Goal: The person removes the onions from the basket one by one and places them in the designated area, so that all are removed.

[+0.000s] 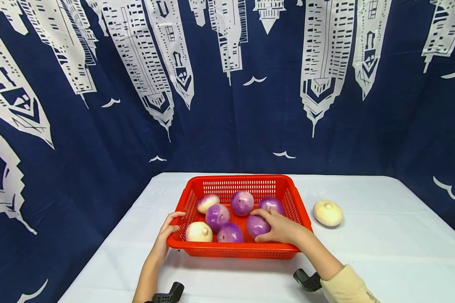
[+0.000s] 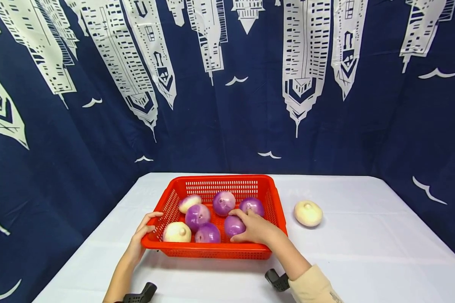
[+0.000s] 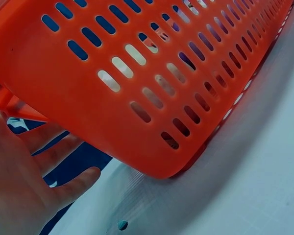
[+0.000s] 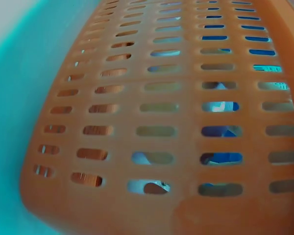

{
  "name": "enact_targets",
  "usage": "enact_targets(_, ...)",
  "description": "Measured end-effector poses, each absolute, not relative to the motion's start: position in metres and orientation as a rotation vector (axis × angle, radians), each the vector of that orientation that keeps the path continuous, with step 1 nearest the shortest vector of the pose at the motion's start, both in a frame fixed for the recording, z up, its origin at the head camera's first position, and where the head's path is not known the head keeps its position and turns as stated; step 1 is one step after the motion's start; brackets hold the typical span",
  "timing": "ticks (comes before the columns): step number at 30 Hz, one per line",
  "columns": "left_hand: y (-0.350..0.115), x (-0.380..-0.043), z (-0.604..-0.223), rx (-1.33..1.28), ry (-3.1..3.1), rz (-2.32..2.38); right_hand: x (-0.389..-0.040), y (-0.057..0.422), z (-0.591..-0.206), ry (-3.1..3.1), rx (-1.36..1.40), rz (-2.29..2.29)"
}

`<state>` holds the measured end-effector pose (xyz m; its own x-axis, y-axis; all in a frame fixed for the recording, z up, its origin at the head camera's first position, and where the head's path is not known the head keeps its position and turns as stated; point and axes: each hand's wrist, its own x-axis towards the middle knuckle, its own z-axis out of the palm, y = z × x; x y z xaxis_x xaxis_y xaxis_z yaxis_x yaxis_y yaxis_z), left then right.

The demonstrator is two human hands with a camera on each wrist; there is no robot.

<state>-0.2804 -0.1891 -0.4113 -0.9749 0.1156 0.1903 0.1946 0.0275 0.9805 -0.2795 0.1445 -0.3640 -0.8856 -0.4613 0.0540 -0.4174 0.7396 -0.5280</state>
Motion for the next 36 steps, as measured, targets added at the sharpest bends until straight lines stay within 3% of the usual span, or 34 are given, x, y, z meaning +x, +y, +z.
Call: enact_targets(36, -0.189, -0.280, -0.413, -0.344, -2.201, -2.108, -0.277, 0.159, -0.348, 3.223, -0.488, -1.253)
